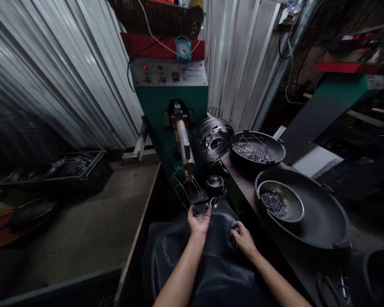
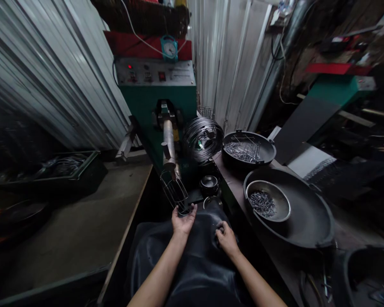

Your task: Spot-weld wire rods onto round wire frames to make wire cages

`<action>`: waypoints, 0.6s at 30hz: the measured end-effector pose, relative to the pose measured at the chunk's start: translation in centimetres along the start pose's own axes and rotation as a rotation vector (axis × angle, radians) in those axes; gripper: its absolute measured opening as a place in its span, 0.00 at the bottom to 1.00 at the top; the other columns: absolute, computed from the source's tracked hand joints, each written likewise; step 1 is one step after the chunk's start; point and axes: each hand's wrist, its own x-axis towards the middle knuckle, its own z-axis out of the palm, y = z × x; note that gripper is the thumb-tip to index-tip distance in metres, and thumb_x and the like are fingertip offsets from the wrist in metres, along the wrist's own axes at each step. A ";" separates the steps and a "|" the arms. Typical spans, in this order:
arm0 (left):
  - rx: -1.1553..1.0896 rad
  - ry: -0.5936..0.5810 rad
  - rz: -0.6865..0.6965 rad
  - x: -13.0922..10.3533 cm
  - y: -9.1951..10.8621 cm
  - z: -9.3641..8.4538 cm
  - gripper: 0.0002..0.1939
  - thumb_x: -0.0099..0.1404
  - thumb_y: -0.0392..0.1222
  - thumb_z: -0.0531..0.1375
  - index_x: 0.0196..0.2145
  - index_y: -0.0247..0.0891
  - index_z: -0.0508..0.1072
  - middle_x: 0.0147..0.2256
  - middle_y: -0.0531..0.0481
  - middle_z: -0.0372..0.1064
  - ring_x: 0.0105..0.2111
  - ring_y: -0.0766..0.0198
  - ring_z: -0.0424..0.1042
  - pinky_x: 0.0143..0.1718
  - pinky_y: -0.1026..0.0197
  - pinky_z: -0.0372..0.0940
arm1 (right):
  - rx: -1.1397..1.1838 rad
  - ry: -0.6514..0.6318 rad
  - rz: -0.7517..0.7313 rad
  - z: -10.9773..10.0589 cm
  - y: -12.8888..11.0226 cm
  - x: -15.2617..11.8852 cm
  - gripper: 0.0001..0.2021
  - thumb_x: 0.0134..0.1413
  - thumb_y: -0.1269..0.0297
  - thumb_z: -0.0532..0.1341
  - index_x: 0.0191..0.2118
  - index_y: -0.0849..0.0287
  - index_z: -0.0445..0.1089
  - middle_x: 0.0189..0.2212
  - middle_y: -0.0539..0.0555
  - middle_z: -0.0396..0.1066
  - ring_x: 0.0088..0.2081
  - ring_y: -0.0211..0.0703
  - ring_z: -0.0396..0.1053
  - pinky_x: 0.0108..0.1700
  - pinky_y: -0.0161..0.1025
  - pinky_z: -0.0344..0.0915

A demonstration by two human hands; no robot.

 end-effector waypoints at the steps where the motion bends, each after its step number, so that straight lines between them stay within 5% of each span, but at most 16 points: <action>1: 0.026 0.012 0.021 0.0 0.6 -0.1 0.10 0.61 0.45 0.51 0.35 0.36 0.64 0.31 0.45 0.65 0.32 0.61 0.71 0.35 0.55 0.71 | 0.015 -0.002 0.009 0.1 -0.1 0.0 0.09 0.43 0.59 0.53 0.32 0.55 0.55 0.17 0.42 0.59 0.13 0.32 0.55 0.14 0.29 0.51; 9: 0.146 0.125 0.100 -0.8 6.6 -1.7 0.10 0.58 0.41 0.54 0.38 0.39 0.59 0.33 0.47 0.63 0.32 0.63 0.70 0.33 0.57 0.71 | 0.050 0.031 -0.022 1.1 -1.0 -0.1 0.08 0.43 0.60 0.55 0.28 0.55 0.54 0.12 0.39 0.55 0.11 0.31 0.53 0.12 0.28 0.48; 18: 0.243 0.063 0.162 -1.0 6.4 -5.2 0.05 0.56 0.35 0.53 0.32 0.38 0.59 0.32 0.46 0.65 0.32 0.64 0.71 0.35 0.58 0.70 | 0.125 -0.057 -0.027 0.6 0.2 0.2 0.11 0.44 0.56 0.55 0.31 0.57 0.56 0.16 0.41 0.61 0.13 0.32 0.58 0.13 0.28 0.53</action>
